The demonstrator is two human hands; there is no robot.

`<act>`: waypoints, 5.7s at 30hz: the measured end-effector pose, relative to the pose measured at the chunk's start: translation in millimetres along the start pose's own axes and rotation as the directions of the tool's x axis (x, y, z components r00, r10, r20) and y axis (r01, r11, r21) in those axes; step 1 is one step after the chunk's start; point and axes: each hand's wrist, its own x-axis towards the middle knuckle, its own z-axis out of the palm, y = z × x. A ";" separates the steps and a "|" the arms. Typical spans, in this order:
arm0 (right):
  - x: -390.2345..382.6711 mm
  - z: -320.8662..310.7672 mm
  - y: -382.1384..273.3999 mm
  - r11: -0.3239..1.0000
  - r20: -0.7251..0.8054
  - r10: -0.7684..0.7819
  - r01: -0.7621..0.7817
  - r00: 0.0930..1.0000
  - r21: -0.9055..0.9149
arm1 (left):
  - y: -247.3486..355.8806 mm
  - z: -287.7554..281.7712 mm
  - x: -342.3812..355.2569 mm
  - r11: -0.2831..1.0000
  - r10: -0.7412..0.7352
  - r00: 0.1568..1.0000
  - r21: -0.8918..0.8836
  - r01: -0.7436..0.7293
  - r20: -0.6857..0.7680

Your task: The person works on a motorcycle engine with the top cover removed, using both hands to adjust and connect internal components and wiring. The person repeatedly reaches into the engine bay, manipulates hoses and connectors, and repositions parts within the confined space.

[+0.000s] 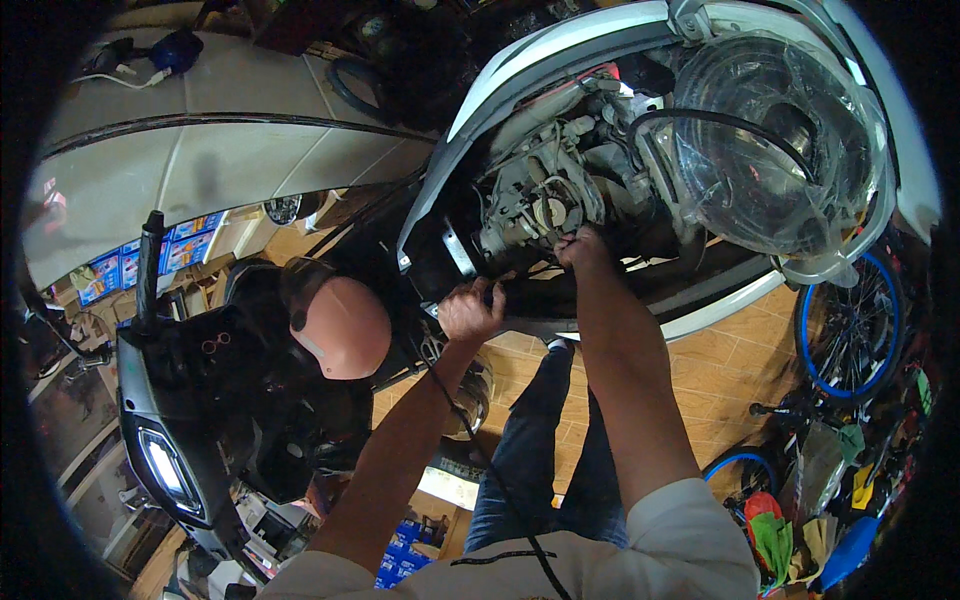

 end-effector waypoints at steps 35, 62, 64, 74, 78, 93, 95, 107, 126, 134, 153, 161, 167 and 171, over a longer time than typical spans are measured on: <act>-24.5 4.9 6.3 1.000 0.005 -0.005 0.005 1.000 -0.019 | -0.4 -9.0 0.6 0.993 -0.054 0.997 -0.107 0.059 0.047; -47.2 17.2 -3.3 0.930 -0.039 -0.146 0.124 0.989 -0.347 | -273.3 162.7 -104.7 0.275 -0.918 0.369 -0.439 0.855 0.143; -44.4 14.4 -8.8 0.938 -0.037 -0.136 0.117 0.990 -0.325 | -276.9 159.3 -97.3 0.291 -0.911 0.379 -0.395 0.871 0.165; -45.3 8.4 -10.7 0.931 0.032 -0.126 0.129 0.992 -0.341 | -280.4 165.1 -94.6 0.377 -0.882 0.440 -0.308 0.874 0.167; -41.4 6.8 -6.8 0.952 0.043 -0.146 0.152 0.988 -0.266 | -281.0 161.4 -97.0 0.418 -0.869 0.468 -0.264 0.869 0.162; 10.1 -19.0 -21.5 0.605 0.034 -0.724 0.656 0.689 -0.451 | -66.9 44.3 -194.2 0.483 -0.526 0.759 -0.600 0.638 0.385; -0.2 -20.8 -21.0 0.658 0.017 -0.688 0.633 0.726 -0.407 | 3.5 -7.8 -175.3 0.414 -0.408 0.832 -0.737 0.535 0.375; -106.6 -12.0 45.0 0.814 0.072 -0.520 0.519 0.851 -0.260 | 65.7 50.3 74.9 -0.380 -0.161 0.821 -0.802 0.461 0.548; -124.9 -8.2 61.1 0.757 0.187 -0.523 0.554 0.832 -0.346 | 64.3 107.5 75.4 -0.594 0.070 0.651 -0.492 0.636 0.756; -122.1 -8.3 60.4 0.744 0.166 -0.499 0.519 0.851 -0.421 | 78.8 82.4 62.8 -0.235 -0.144 0.826 -0.830 0.506 0.545; -145.5 -6.1 53.1 0.622 0.232 -0.454 0.492 0.860 -0.609 | 70.2 70.4 83.7 0.524 -0.001 0.986 -0.839 0.144 0.169; -157.8 -12.6 62.9 0.613 0.292 -0.446 0.526 0.846 -0.590 | 66.6 73.5 78.1 0.069 -0.078 0.911 -0.909 0.411 0.406; -197.8 2.4 58.1 -0.836 0.924 -0.271 0.409 0.272 -0.365 | 55.6 71.2 85.0 -0.020 -0.013 0.829 -0.829 0.559 0.559; -213.0 26.1 39.5 -0.929 0.905 0.064 0.358 0.421 -0.100 | 54.9 68.8 87.4 -0.085 -0.006 0.819 -0.816 0.572 0.574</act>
